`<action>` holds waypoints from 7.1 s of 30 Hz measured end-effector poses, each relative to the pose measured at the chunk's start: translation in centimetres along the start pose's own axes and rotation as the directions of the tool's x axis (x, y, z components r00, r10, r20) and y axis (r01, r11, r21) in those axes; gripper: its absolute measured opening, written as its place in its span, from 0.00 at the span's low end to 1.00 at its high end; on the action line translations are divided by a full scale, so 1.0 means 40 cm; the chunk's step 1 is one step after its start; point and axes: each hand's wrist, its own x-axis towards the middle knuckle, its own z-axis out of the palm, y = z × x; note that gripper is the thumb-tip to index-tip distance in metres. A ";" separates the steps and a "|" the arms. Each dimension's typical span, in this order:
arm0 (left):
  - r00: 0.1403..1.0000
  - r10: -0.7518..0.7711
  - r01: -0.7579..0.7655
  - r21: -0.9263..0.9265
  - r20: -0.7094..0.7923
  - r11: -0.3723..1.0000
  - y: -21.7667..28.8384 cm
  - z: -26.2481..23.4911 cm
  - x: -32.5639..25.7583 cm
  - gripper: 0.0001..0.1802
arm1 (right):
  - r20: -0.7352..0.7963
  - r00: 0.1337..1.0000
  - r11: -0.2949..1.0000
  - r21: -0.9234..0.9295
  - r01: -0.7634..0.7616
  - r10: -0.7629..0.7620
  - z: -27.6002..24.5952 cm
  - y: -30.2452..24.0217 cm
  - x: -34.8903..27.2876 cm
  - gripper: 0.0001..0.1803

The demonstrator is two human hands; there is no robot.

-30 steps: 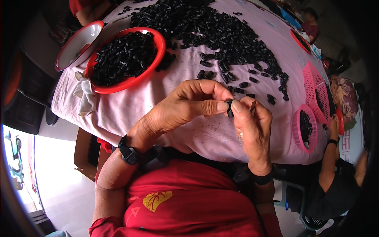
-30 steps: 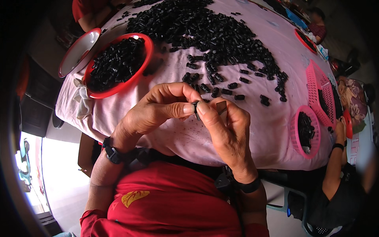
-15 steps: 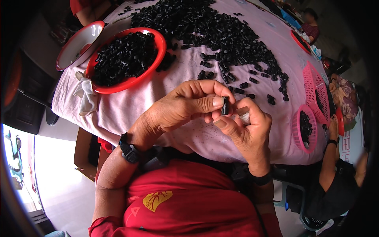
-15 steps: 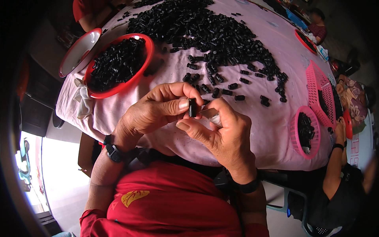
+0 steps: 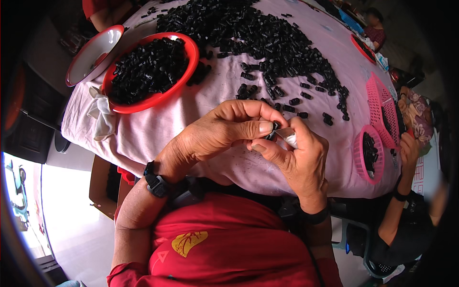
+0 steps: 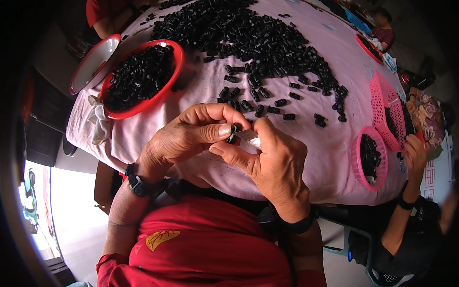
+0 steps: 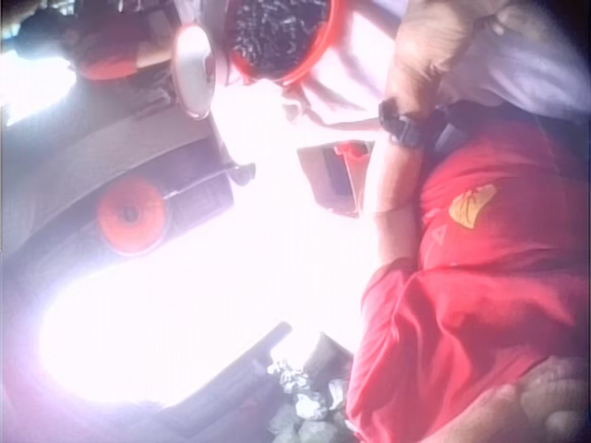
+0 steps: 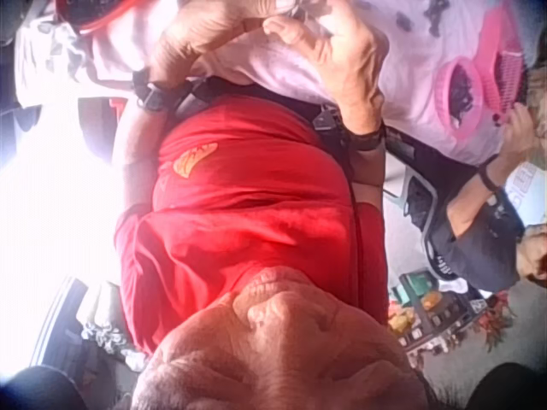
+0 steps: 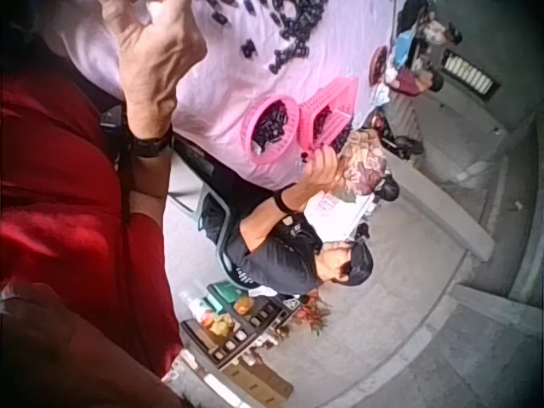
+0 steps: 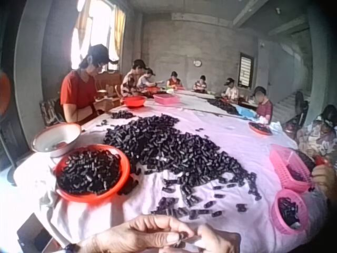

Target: Manually assembling small black plastic components for shoes on a work table.

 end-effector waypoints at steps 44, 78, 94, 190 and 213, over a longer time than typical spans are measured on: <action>0.998 -0.043 0.042 -0.035 -0.043 0.999 -0.018 -0.005 0.001 0.12 | 0.060 0.998 0.999 -0.039 0.022 -0.020 0.006 0.014 -0.005 0.27; 0.993 0.029 -0.038 -0.075 -0.113 0.996 -0.002 0.000 0.001 0.15 | -0.126 0.992 0.932 0.362 0.027 0.020 0.014 -0.017 -0.006 0.08; 1.000 0.025 -0.026 0.039 0.014 0.999 0.000 -0.004 -0.001 0.15 | 0.042 0.998 0.998 0.031 -0.053 0.052 -0.004 0.003 -0.001 0.29; 0.999 0.038 -0.038 0.031 0.020 0.999 0.009 -0.006 -0.005 0.15 | 0.020 0.985 0.892 0.420 -0.166 0.173 -0.011 -0.015 0.000 0.09; 1.000 -0.018 0.018 -0.036 -0.002 0.999 0.004 0.002 -0.002 0.14 | 0.001 0.999 0.991 -0.128 0.046 -0.047 -0.009 -0.013 -0.003 0.30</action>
